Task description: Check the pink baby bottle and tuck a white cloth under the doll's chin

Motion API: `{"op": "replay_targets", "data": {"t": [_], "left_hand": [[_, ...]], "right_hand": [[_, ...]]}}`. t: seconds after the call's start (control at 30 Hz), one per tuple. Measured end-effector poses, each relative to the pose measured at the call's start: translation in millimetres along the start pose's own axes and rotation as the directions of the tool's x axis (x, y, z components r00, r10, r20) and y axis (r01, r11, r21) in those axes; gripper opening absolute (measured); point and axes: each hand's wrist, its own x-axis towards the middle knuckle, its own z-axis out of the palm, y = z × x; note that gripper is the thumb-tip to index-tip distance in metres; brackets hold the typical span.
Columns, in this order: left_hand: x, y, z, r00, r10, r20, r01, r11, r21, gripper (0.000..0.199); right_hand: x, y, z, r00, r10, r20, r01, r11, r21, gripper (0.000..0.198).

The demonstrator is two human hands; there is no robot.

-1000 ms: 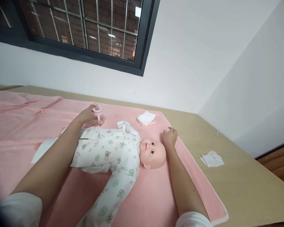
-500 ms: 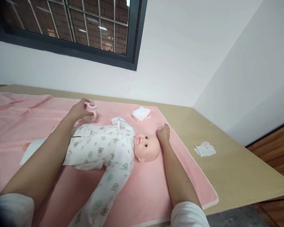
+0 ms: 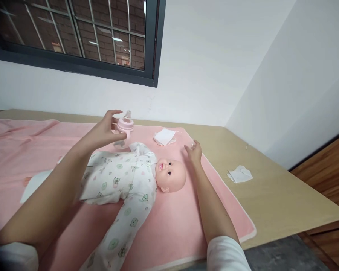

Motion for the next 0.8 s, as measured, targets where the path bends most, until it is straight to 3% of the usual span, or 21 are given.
{"op": "replay_targets", "data": {"t": [0.07, 0.13, 0.23, 0.33, 0.47, 0.6, 0.8], "left_hand": [[-9.6, 14.6, 5.3, 0.998, 0.040, 0.057, -0.039, 0.999, -0.022, 0.087], [-17.7, 24.8, 10.6, 0.992, 0.080, 0.100, -0.079, 0.997, -0.012, 0.087], [-25.9, 33.3, 17.6, 0.980, 0.129, 0.153, -0.133, 0.991, 0.015, 0.087], [-30.2, 37.0, 22.2, 0.965, 0.169, 0.201, -0.172, 0.985, 0.001, 0.087], [-32.9, 39.1, 24.1, 0.951, 0.207, 0.232, -0.206, 0.978, -0.027, 0.090], [-33.7, 38.8, 23.4, 0.944, 0.224, 0.241, -0.208, 0.974, -0.091, 0.094], [-32.5, 37.5, 24.1, 0.955, 0.235, 0.180, -0.204, 0.963, -0.174, 0.099]], "right_hand": [[-3.3, -28.0, -7.0, 0.998, -0.061, 0.010, 0.058, 0.983, 0.175, 0.074], [-14.2, -61.7, -15.1, 0.978, -0.191, 0.087, 0.144, 0.914, 0.380, 0.073], [-43.6, -109.9, -26.4, 0.884, -0.450, 0.124, 0.305, 0.757, 0.578, 0.070], [-76.3, -141.2, -33.0, 0.797, -0.575, 0.185, 0.341, 0.682, 0.648, 0.070], [-103.3, -154.1, -30.7, 0.730, -0.611, 0.305, 0.280, 0.675, 0.683, 0.075], [-113.4, -154.2, -22.0, 0.728, -0.593, 0.343, 0.223, 0.678, 0.700, 0.081], [-123.1, -156.5, -13.0, 0.736, -0.580, 0.349, 0.179, 0.664, 0.726, 0.068]]}}
